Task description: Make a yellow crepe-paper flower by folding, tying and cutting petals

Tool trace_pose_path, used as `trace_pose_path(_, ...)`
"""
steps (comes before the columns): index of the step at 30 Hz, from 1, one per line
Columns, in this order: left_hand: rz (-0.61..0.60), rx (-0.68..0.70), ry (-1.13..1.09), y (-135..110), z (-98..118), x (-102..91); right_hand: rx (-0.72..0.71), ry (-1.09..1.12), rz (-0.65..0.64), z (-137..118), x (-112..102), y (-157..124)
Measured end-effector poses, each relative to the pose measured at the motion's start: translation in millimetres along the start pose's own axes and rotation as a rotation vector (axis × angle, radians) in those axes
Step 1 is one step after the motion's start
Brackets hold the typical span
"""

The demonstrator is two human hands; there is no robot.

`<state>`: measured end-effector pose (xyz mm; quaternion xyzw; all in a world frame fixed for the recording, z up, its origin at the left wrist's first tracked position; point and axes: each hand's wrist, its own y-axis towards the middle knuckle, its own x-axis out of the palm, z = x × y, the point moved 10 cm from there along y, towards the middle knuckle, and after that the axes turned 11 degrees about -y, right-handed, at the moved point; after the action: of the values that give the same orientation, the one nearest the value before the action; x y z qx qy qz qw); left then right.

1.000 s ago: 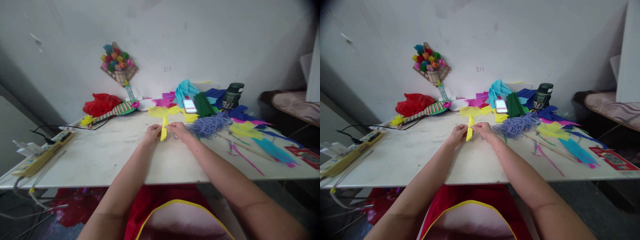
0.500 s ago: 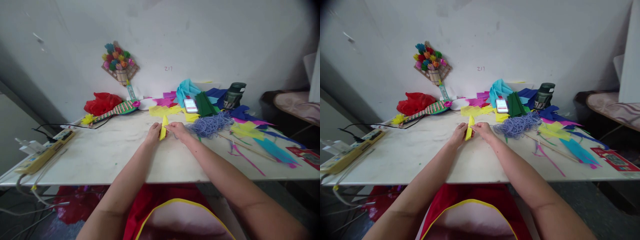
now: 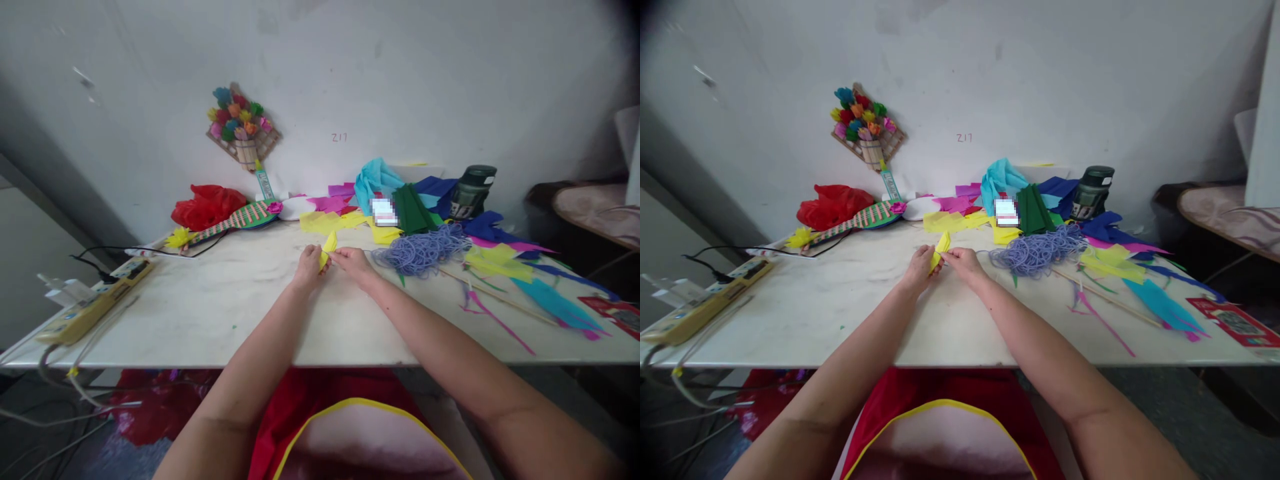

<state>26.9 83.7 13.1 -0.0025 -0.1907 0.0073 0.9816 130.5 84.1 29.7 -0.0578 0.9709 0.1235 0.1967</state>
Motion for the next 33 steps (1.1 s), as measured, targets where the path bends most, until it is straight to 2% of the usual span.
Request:
trace_pose_path(3,0.039,0.014,-0.017,1,2,-3.8,-0.083,-0.127,-0.003,-4,4,1)
trace_pose_path(7,0.077,0.036,-0.006,2,4,-8.9,-0.214,-0.409,0.061,-13,3,-1)
trace_pose_path(12,0.101,0.053,0.037,6,3,-15.3,-0.246,-0.776,0.113,-23,3,-9)
trace_pose_path(15,0.152,0.091,0.157,8,7,-22.4,-0.26,-0.879,0.109,-26,5,-12)
trace_pose_path(18,0.203,0.222,0.413,5,25,-23.3,-0.275,-0.855,0.078,-28,7,-13)
trace_pose_path(21,0.242,0.391,0.686,-4,45,-15.1,-0.268,-0.76,0.037,-26,7,-11)
trace_pose_path(23,0.231,0.451,0.813,-9,50,-7.9,-0.253,-0.688,0.007,-25,6,-11)
trace_pose_path(26,0.155,0.447,0.989,-8,45,1.1,-0.258,-0.598,-0.033,-26,6,-10)
trace_pose_path(30,0.046,0.355,1.303,-5,32,6.3,-0.257,-0.498,-0.031,-27,0,-8)
trace_pose_path(33,-0.001,0.338,1.413,-5,29,8.7,-0.23,-0.374,-0.013,-28,-8,-6)
